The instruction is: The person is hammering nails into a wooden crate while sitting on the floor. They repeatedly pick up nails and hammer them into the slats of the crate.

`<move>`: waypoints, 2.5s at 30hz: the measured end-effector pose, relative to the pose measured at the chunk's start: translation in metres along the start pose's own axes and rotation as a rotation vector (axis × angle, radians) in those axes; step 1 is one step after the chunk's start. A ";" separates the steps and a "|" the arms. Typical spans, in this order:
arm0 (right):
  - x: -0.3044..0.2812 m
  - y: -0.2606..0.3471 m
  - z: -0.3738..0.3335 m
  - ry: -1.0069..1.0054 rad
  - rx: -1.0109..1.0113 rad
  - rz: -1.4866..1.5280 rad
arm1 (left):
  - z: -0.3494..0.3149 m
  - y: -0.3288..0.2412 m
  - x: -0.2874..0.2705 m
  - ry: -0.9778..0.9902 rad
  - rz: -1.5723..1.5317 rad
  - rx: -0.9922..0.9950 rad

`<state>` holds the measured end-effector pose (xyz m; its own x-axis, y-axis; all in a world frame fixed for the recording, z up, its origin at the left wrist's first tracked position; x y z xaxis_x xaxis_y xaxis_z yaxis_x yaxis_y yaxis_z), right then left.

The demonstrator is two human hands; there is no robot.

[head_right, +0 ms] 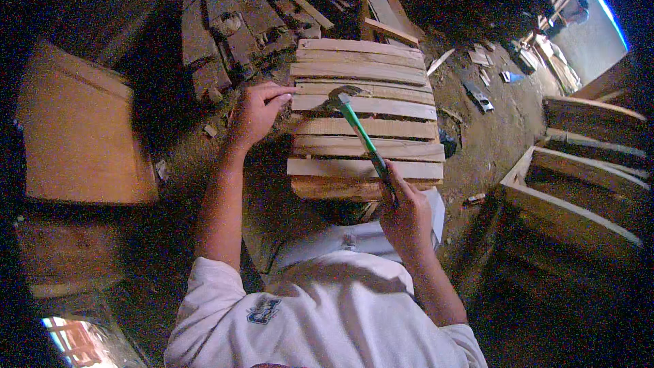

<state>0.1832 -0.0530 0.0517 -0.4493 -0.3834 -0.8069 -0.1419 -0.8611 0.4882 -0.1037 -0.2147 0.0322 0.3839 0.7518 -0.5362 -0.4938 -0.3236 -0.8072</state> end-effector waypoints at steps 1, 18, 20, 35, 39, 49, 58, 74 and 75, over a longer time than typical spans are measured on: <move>-0.001 0.002 0.003 0.023 0.028 0.014 | 0.000 -0.003 -0.001 0.002 -0.014 0.012; 0.005 -0.008 0.004 0.023 0.003 0.025 | -0.025 0.049 -0.020 -0.088 -0.232 -0.145; 0.004 -0.003 0.004 -0.032 -0.108 -0.001 | -0.043 0.055 -0.033 -0.203 -0.374 -0.144; 0.002 -0.043 -0.005 -0.013 0.205 0.069 | -0.159 0.072 -0.009 -0.307 -0.489 -0.110; 0.002 -0.041 -0.006 -0.036 0.178 0.092 | -0.146 0.077 0.024 -0.087 -0.610 -0.131; -0.002 -0.044 -0.012 -0.020 0.151 -0.033 | -0.117 0.056 0.014 -0.152 -0.672 -0.061; 0.003 -0.046 -0.011 -0.014 0.103 -0.034 | -0.042 0.008 -0.022 -0.326 -0.447 0.188; 0.004 -0.002 0.002 0.006 0.006 0.095 | 0.001 -0.019 0.002 -0.142 -0.191 0.194; 0.005 -0.004 0.002 0.015 0.016 0.074 | 0.001 -0.020 0.002 -0.142 -0.174 0.196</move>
<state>0.1801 -0.0508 0.0465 -0.4461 -0.4505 -0.7733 -0.1233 -0.8249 0.5517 -0.0935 -0.2063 0.0475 0.3697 0.8637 -0.3425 -0.5765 -0.0758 -0.8136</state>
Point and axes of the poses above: each hand's wrist, its own z-axis towards the middle knuckle, its own x-axis out of the palm, y = z × x, the point moved 10 cm from there along z, towards the middle knuckle, and after that the axes turned 6 degrees about -x, right-handed, at the moved point
